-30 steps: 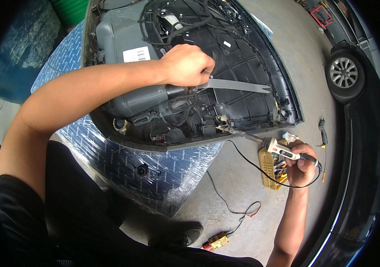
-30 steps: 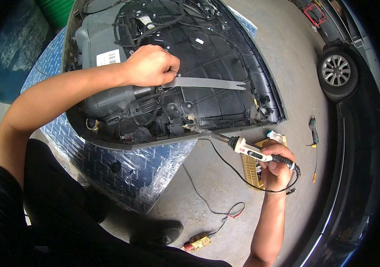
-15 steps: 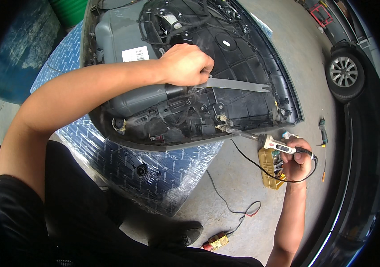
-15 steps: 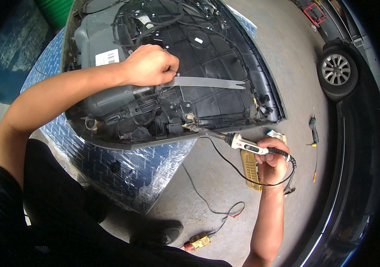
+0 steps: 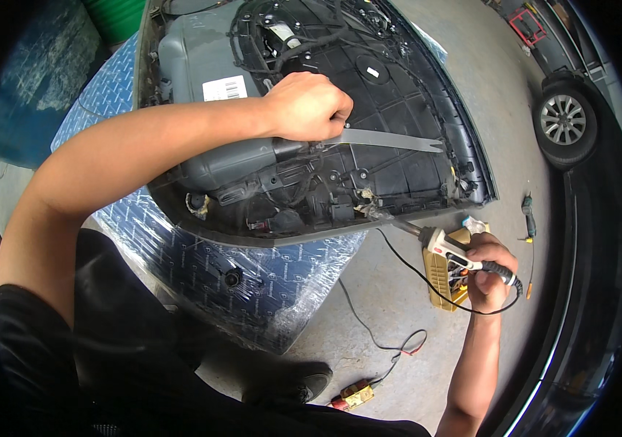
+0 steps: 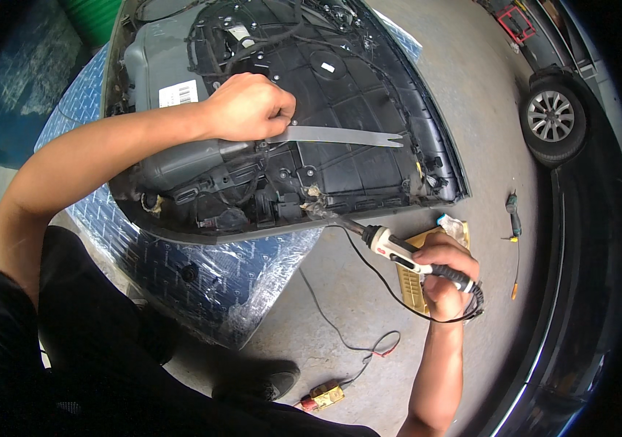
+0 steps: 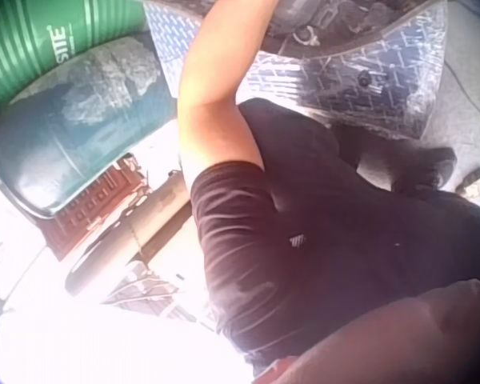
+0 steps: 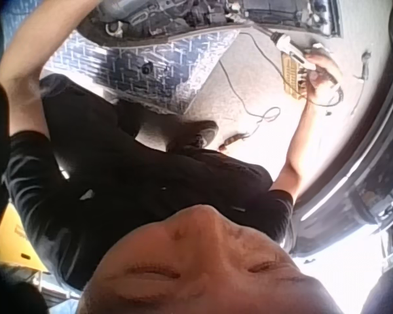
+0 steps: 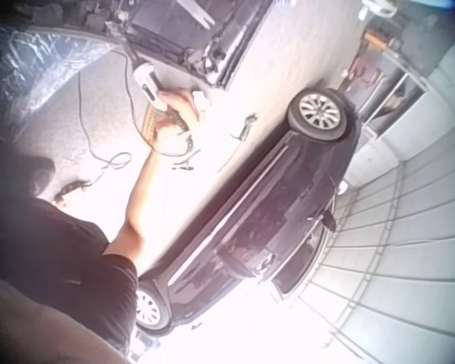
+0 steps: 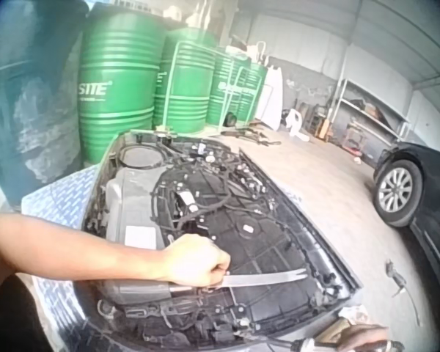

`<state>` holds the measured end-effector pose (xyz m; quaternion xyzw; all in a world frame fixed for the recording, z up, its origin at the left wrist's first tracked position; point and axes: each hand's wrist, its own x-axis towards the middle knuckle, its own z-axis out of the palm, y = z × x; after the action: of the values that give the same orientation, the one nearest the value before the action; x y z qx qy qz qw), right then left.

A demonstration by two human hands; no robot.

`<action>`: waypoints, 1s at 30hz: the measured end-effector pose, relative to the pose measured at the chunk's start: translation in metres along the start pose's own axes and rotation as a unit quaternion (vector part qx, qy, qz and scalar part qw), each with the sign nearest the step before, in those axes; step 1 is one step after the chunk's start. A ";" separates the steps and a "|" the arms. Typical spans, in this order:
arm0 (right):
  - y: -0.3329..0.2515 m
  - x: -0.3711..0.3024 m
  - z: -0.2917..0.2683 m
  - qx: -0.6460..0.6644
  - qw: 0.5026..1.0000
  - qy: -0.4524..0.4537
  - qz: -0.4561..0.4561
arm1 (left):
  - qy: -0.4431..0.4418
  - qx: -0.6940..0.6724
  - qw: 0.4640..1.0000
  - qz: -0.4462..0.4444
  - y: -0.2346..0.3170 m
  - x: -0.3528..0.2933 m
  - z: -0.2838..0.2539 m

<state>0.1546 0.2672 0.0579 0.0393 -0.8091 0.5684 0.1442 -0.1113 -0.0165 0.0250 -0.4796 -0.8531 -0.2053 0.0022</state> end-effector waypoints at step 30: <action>-0.046 0.000 0.011 -0.035 0.978 0.204 -0.016 | -0.367 0.097 0.913 0.151 0.091 -0.061 -0.022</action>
<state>0.1626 0.2407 0.0962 -0.0697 -0.7814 0.5333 0.3164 -0.0081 -0.0324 0.0646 -0.6415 -0.7272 0.0711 -0.2335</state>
